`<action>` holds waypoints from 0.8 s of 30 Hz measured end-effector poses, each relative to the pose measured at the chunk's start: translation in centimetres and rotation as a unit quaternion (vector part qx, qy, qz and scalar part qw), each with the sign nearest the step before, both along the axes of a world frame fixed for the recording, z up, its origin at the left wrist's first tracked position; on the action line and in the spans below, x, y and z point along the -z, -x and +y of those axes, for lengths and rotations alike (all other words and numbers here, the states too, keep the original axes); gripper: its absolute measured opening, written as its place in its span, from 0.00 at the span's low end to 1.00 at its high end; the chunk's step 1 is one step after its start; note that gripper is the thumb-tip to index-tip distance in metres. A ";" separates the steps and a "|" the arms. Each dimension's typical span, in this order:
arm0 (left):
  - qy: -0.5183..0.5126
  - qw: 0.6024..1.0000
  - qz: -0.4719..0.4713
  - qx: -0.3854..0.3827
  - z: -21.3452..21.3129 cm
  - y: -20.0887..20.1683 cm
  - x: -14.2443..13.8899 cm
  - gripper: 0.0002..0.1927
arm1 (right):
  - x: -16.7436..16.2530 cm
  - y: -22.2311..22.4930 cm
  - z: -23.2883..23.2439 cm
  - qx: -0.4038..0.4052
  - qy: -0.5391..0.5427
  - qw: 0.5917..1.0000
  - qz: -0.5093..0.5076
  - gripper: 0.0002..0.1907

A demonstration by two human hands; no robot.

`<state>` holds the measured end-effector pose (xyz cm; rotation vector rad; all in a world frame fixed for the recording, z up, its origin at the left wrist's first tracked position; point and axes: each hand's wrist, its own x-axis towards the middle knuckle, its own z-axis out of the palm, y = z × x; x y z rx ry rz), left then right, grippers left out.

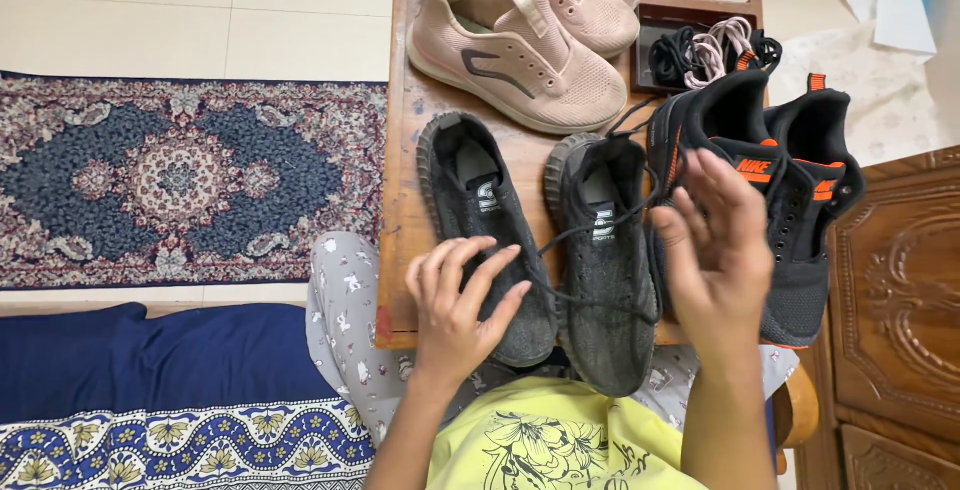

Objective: The person removes laces from a pair of black slip-on shoes and then re-laces them. They then move to a pair of black Nike sneakers, remove the laces, and begin re-lacing them. The person handles the shoes and laces by hand on a wooden table.

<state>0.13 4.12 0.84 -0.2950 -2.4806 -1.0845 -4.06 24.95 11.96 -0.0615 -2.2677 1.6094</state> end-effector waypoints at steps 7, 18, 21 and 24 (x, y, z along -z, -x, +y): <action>0.007 0.999 0.044 0.030 0.7 0.8 0.2 0.12 | 1.1 -1.1 0.2 -0.147 -0.336 0.927 0.081 0.22; 0.027 0.995 -0.055 0.073 0.4 1.1 -0.4 0.49 | 3.1 2.1 -0.2 -0.348 -0.514 0.783 0.035 0.22; 0.052 0.994 -0.070 0.070 0.3 1.2 -0.4 0.51 | 1.9 3.0 0.5 -0.374 -0.578 0.725 0.026 0.20; 0.073 0.991 -0.094 0.061 0.1 1.2 -0.1 0.53 | -0.1 3.7 1.9 -0.362 -0.640 0.676 0.042 0.25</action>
